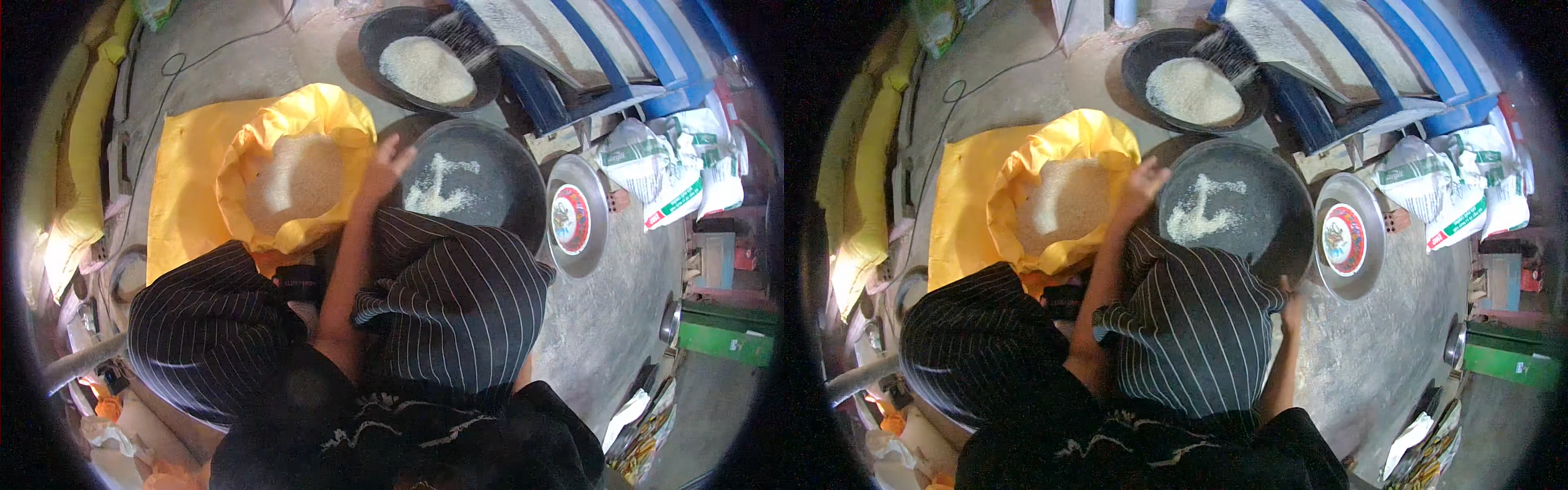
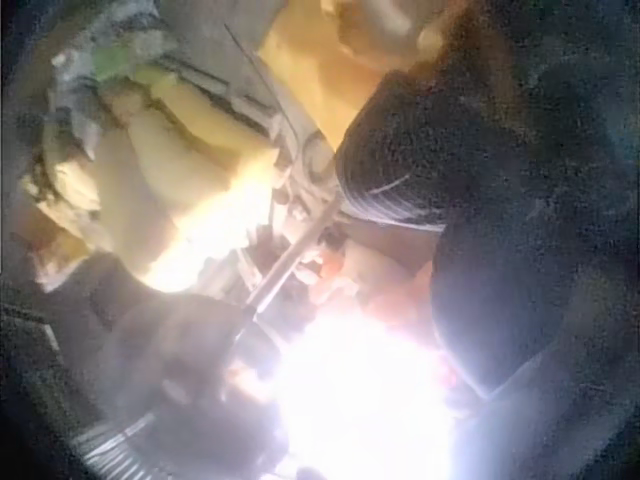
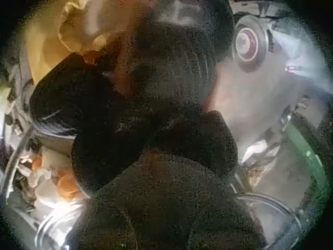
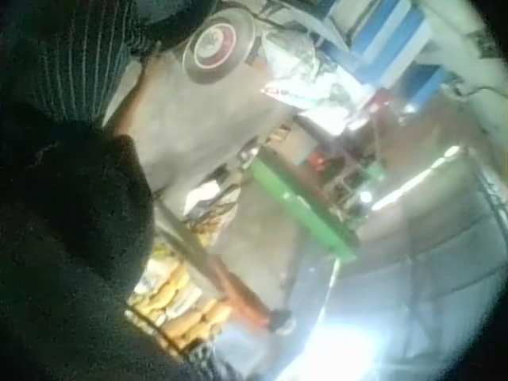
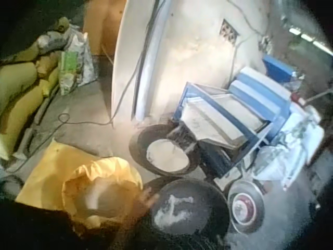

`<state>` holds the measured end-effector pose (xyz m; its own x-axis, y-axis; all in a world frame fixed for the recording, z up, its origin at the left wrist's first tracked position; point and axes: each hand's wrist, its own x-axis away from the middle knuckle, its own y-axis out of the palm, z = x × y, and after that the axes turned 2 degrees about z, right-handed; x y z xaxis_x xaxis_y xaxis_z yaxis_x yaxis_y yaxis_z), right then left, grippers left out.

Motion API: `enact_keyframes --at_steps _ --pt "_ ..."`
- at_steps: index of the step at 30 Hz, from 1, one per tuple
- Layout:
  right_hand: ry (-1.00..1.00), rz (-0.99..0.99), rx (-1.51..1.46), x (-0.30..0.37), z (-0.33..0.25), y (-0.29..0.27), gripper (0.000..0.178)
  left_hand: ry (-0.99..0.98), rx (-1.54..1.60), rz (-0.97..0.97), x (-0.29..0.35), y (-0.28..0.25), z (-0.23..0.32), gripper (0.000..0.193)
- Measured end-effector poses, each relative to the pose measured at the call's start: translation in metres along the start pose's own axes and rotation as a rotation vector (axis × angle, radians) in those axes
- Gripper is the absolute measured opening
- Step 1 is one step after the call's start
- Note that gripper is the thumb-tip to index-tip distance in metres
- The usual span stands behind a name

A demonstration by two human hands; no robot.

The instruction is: Sort and transfer processed rice from a machine output into a storage bag.

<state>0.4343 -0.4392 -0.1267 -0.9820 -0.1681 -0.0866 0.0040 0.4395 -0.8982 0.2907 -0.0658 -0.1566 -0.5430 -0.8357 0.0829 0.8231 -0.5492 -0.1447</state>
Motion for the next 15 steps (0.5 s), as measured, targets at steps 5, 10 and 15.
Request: enact_keyframes --at_steps 5,10,15 --pt "-0.063 -0.034 -0.654 -0.015 -0.018 -0.013 0.021 -0.164 0.336 -0.143 0.015 0.011 -0.03 0.053" --pt "-0.196 -0.063 -0.804 -0.019 -0.137 -0.092 0.02 -0.261 0.576 0.015 0.029 0.008 -0.046 0.049" --pt "-0.406 -0.062 -0.79 -0.057 -0.216 -0.103 0.021 -0.202 1.416 0.034 0.026 -0.043 0.036 0.041"
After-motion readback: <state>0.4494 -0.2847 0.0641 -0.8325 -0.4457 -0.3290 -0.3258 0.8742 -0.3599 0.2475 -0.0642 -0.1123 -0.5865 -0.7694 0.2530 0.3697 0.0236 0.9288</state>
